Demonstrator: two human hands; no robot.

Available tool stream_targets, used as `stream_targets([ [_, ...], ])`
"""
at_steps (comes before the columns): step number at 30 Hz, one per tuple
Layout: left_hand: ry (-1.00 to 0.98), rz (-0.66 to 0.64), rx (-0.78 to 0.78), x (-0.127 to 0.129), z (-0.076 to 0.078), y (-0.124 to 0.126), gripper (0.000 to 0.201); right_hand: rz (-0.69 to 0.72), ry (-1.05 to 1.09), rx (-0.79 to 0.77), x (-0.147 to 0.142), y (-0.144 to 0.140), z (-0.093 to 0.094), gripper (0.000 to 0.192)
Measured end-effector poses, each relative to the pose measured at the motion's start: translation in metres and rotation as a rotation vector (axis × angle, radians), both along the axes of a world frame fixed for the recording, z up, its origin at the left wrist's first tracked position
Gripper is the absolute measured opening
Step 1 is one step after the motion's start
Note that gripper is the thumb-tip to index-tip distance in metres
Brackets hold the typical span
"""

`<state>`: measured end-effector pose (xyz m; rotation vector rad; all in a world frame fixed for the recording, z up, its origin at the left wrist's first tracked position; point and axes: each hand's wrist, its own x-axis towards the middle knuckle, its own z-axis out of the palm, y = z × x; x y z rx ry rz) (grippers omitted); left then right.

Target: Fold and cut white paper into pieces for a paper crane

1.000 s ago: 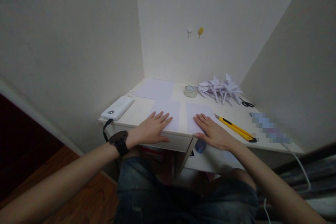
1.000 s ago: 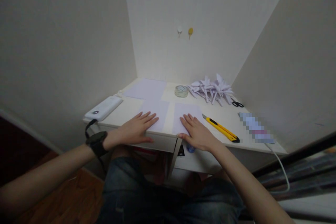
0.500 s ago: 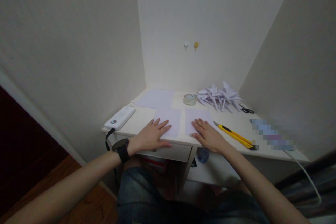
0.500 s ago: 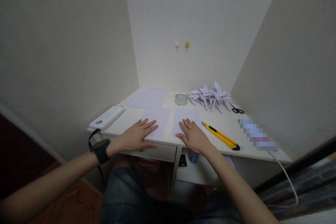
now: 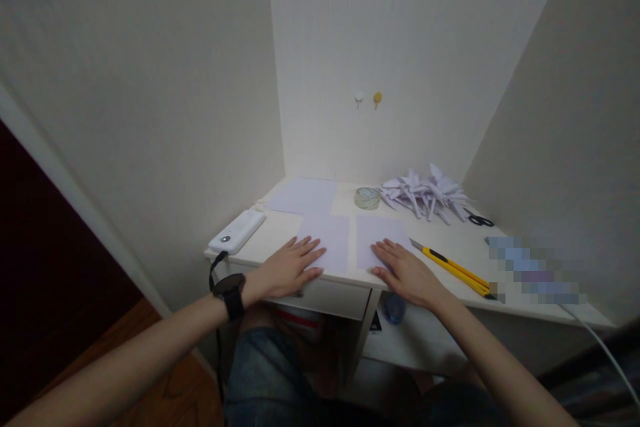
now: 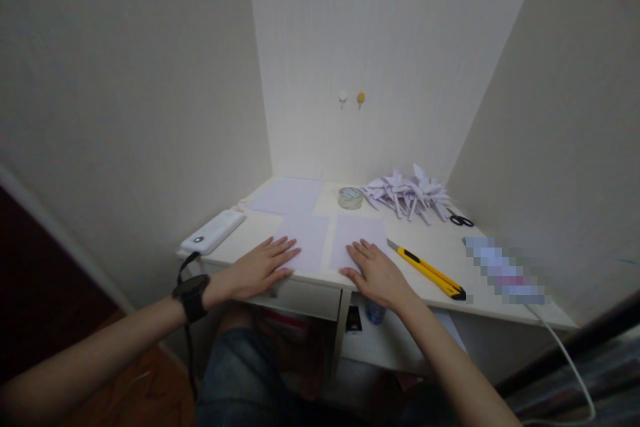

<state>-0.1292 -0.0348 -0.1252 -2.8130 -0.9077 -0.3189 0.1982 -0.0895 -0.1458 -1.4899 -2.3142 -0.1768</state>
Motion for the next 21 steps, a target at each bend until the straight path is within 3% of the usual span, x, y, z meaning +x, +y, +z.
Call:
stream_targets([
  [6,0.019,0.145,-0.142,-0.009,0.002,0.028,0.066,0.002,-0.013,-0.025,0.0,0.001,-0.002,0.061],
  [11,0.027,0.201,-0.3,-0.006,0.01,0.066,0.067,0.005,-0.02,-0.032,-0.001,0.0,0.0,0.06],
  [17,0.022,0.221,-0.262,0.006,0.017,0.112,0.054,0.017,-0.01,-0.051,-0.003,-0.002,0.002,0.06],
  [21,0.034,0.259,-0.156,0.017,0.019,0.116,0.05,0.03,0.019,-0.069,-0.004,-0.001,0.003,0.06],
])
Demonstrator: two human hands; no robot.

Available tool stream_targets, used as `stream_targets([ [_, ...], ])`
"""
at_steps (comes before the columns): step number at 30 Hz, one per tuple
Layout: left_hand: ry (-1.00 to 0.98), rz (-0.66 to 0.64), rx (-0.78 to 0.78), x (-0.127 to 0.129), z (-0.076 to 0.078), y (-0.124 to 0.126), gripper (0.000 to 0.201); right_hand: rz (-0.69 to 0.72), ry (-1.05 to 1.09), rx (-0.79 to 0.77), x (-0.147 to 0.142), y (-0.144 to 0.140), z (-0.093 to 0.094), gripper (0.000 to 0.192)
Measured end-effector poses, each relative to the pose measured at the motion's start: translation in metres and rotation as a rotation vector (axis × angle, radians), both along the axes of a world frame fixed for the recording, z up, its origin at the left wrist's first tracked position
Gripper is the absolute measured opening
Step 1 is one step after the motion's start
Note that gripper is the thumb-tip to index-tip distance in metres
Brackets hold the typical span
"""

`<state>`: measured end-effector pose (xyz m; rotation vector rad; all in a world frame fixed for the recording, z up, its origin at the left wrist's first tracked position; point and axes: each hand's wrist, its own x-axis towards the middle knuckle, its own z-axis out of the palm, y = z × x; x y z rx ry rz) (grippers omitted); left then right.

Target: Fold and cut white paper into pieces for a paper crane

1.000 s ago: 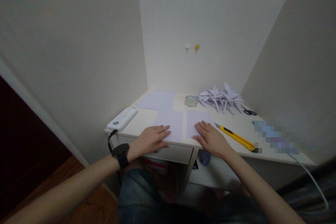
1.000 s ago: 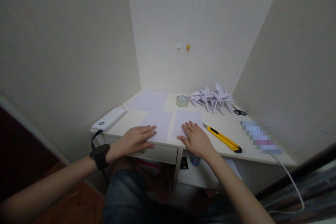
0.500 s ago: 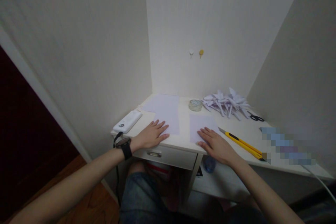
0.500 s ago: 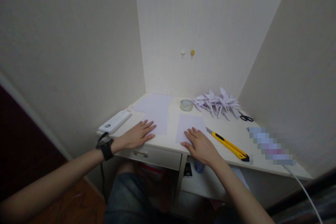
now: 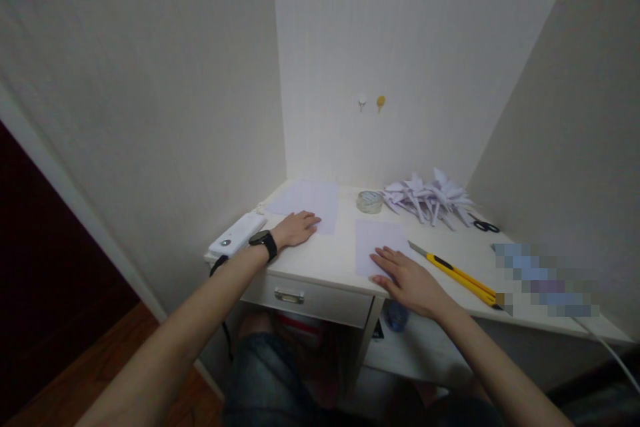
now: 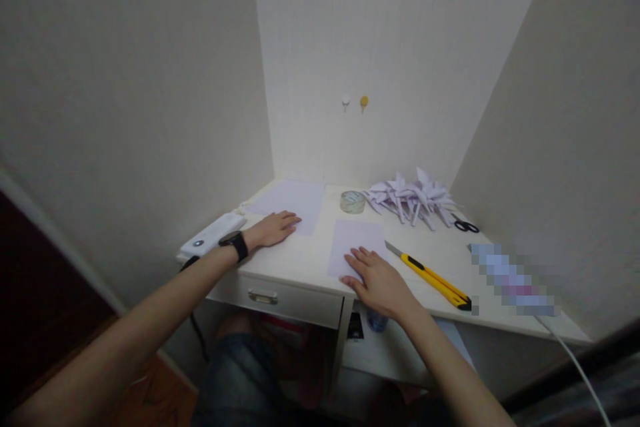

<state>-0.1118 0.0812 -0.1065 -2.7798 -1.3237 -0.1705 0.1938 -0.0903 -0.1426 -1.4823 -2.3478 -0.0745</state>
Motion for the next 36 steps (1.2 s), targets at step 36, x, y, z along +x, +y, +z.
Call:
stream_targets([
  [36,-0.146,-0.269,0.116,0.082,-0.027,-0.104,0.062,-0.897,-0.112,0.006,0.08,0.048,0.03,0.038],
])
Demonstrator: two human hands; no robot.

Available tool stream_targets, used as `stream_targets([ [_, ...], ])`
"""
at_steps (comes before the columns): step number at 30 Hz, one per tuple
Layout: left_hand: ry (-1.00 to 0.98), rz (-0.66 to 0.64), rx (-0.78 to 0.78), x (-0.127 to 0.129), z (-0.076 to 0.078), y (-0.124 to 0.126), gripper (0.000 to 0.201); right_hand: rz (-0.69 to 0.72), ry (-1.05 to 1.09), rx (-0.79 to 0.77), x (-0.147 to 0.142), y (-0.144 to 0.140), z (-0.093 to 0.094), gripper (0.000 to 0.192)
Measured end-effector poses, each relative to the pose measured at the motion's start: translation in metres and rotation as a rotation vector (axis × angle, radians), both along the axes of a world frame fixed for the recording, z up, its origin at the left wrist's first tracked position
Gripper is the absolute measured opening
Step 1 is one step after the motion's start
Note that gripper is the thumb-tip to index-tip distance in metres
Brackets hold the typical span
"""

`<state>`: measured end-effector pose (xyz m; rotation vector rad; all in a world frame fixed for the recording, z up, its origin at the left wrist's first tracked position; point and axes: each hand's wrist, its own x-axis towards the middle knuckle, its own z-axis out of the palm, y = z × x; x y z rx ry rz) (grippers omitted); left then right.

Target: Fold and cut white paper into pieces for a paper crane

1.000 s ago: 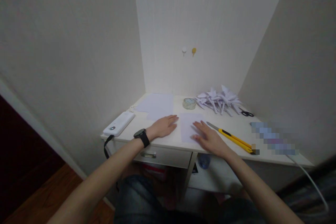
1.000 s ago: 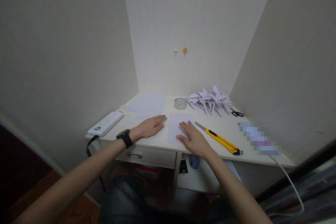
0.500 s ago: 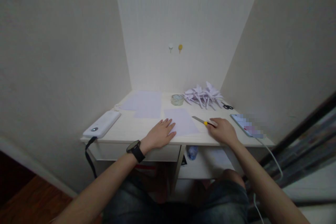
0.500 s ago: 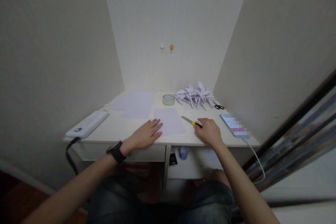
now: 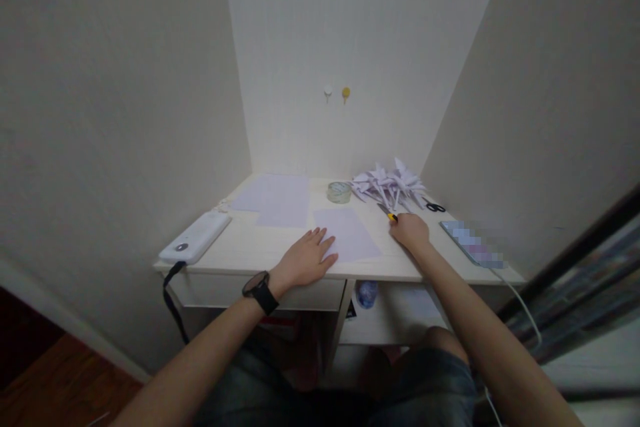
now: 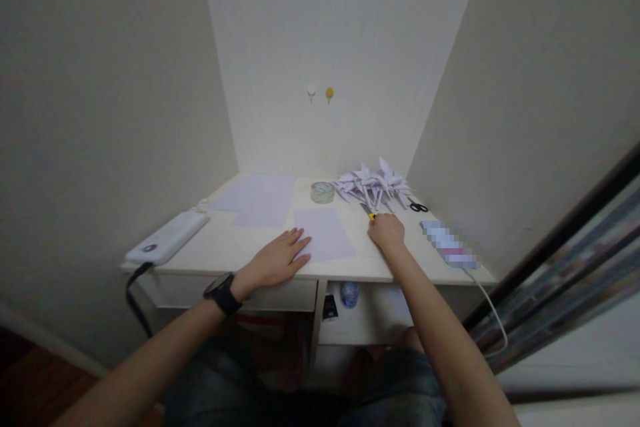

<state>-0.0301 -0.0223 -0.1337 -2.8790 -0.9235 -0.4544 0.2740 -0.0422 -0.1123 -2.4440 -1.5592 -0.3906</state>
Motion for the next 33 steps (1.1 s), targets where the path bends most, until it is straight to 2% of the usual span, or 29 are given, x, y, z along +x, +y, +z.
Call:
stream_targets([
  [4,-0.016,0.006,0.013,0.001,-0.001,-0.001,0.064,0.058,-0.041,0.065,-0.014,-0.002,0.003,0.041],
  [7,-0.015,-0.002,0.014,0.001,-0.001,-0.001,0.066,0.151,0.078,0.146,-0.038,0.0,0.01,0.041],
  [8,-0.012,-0.005,0.012,0.002,-0.001,-0.001,0.066,0.147,0.173,0.137,-0.046,0.004,0.013,0.041],
  [13,-0.012,-0.003,-0.001,0.002,-0.002,-0.002,0.064,0.167,0.328,0.037,-0.075,0.04,0.026,0.039],
  [20,-0.008,0.004,0.022,0.003,0.001,-0.006,0.065,0.111,0.445,-0.036,-0.089,0.08,0.033,0.05],
  [28,-0.013,0.004,0.058,0.003,0.002,-0.007,0.064,0.135,0.443,-0.063,-0.108,0.085,0.034,0.044],
  [33,-0.01,0.004,0.041,0.003,0.003,-0.008,0.066,0.12,0.48,-0.022,-0.1,0.09,0.033,0.041],
])
